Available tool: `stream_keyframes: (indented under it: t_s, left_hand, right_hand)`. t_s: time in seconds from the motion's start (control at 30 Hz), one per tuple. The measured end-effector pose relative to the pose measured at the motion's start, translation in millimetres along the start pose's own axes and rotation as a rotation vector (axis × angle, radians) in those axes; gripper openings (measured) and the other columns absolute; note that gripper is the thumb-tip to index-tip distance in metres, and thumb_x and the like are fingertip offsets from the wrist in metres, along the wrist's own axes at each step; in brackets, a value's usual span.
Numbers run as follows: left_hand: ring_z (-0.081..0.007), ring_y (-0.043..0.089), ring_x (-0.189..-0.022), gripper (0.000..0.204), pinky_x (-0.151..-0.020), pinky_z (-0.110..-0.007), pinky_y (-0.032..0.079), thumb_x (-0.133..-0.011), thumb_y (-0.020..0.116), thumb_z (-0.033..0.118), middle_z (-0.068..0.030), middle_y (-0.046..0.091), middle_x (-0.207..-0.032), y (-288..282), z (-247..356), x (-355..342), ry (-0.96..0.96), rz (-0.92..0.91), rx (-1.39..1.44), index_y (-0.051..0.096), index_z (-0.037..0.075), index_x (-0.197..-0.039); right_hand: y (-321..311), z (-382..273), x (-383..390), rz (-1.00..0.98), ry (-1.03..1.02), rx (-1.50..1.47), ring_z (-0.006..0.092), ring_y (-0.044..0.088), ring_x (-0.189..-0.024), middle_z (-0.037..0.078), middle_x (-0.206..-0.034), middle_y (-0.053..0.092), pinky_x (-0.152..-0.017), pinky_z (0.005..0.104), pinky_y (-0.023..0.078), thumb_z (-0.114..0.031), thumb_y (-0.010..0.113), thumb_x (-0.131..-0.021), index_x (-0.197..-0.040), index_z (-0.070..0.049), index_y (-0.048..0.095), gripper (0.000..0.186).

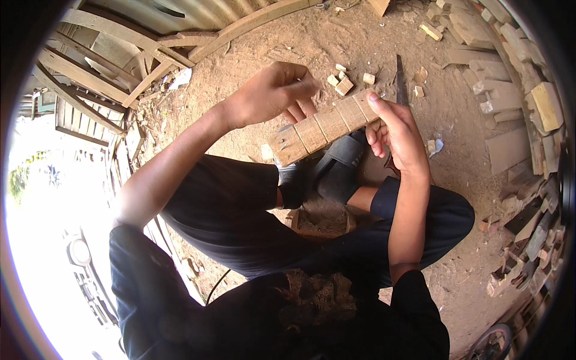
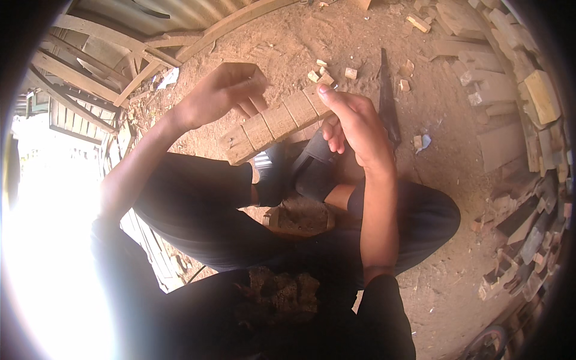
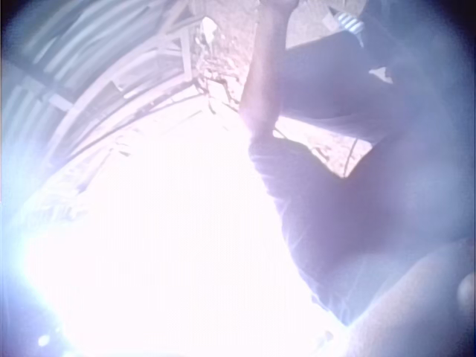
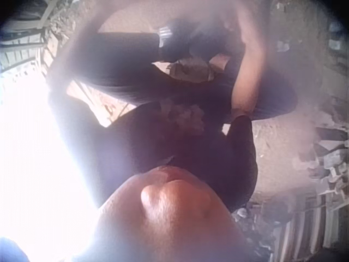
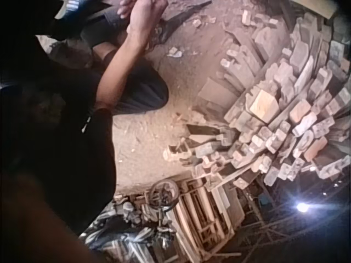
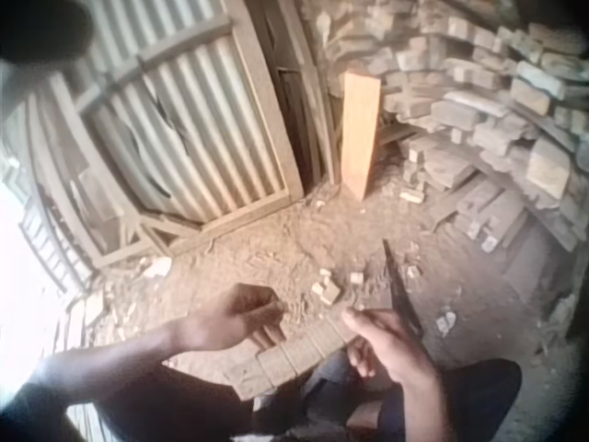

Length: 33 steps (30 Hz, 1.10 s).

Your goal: The person sits on the ground and uses a knife to carve small wooden blocks, then uses a hammer to split them further. The person handles the pieces by hand, inspecting and repositioning them during the process.

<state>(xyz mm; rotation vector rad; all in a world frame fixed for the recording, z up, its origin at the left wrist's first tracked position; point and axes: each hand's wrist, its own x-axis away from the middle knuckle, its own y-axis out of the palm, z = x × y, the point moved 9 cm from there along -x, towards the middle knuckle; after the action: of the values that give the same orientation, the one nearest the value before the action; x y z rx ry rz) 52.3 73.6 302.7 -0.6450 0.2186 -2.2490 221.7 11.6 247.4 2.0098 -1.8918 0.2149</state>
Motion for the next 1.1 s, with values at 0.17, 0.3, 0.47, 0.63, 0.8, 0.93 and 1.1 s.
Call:
stream_keyframes:
  t_s: [0.17,0.3,0.47,0.63,0.8,0.93,1.1]
  left_hand:
    - [-0.0168,0.065,-0.083,0.055,-0.073,-0.031,0.054,-0.099,0.039,0.046,-0.0121,0.067,-0.098,-4,-12,-1,-0.122,-0.066,-0.048,0.064,-0.002,-0.105]
    - [-0.0155,0.062,-0.090,0.050,-0.079,-0.029,0.050,-0.096,0.049,0.044,-0.0089,0.065,-0.104,2,-14,1,-0.085,-0.209,0.195,0.063,-0.001,-0.114]
    - [-0.0166,0.061,-0.099,0.049,-0.083,-0.031,0.051,-0.092,0.062,0.034,-0.0103,0.063,-0.108,-5,-1,2,0.043,-0.161,0.280,0.056,-0.002,-0.123]
    - [-0.0183,0.060,-0.103,0.050,-0.088,-0.033,0.053,-0.094,0.059,0.033,-0.0128,0.060,-0.116,-10,4,-1,0.083,-0.095,0.468,0.052,-0.005,-0.125]
    - [-0.0215,0.063,-0.098,0.047,-0.086,-0.034,0.054,-0.095,0.057,0.029,-0.0152,0.059,-0.117,-13,5,-3,0.140,-0.105,0.463,0.051,-0.007,-0.124]
    - [-0.0236,0.065,-0.094,0.043,-0.087,-0.034,0.054,-0.094,0.056,0.025,-0.0167,0.061,-0.113,-20,-2,-8,0.105,-0.020,0.487,0.053,-0.008,-0.120]
    - [-0.0226,0.064,-0.092,0.041,-0.085,-0.033,0.054,-0.092,0.057,0.024,-0.0162,0.062,-0.110,-31,-4,-4,0.138,0.072,0.502,0.056,-0.008,-0.117]
  right_hand:
    - [-7,11,-8,0.040,0.027,-0.042,0.0094,0.048,-0.038,0.005,-0.052,0.055,-0.035,0.0221,0.034,-0.043,0.060,-0.092,-0.082,-0.003,0.060,0.041]
    - [-17,8,-10,0.122,0.011,-0.133,0.0099,0.048,-0.037,0.005,-0.054,0.055,-0.034,0.0219,0.035,-0.046,0.058,-0.092,-0.088,-0.004,0.059,0.042]
    - [-25,12,-14,0.180,-0.013,-0.309,0.0134,0.055,-0.042,0.008,-0.058,0.059,-0.037,0.0245,0.039,-0.044,0.060,-0.092,-0.095,-0.001,0.057,0.043]
    - [-25,10,-14,0.180,-0.075,-0.385,0.0147,0.056,-0.044,0.010,-0.063,0.061,-0.038,0.0256,0.041,-0.042,0.059,-0.093,-0.097,0.000,0.056,0.042]
    - [-20,22,-22,0.133,-0.016,-0.462,0.0151,0.057,-0.046,0.010,-0.063,0.061,-0.039,0.0261,0.042,-0.045,0.057,-0.093,-0.101,0.000,0.054,0.046]
    - [-14,28,-27,0.102,-0.023,-0.502,0.0156,0.058,-0.047,0.011,-0.065,0.062,-0.040,0.0265,0.043,-0.047,0.056,-0.093,-0.104,0.000,0.053,0.049]
    - [-2,34,-29,0.092,-0.035,-0.531,0.0166,0.060,-0.052,0.011,-0.069,0.063,-0.044,0.0275,0.045,-0.048,0.055,-0.093,-0.106,0.000,0.052,0.049]
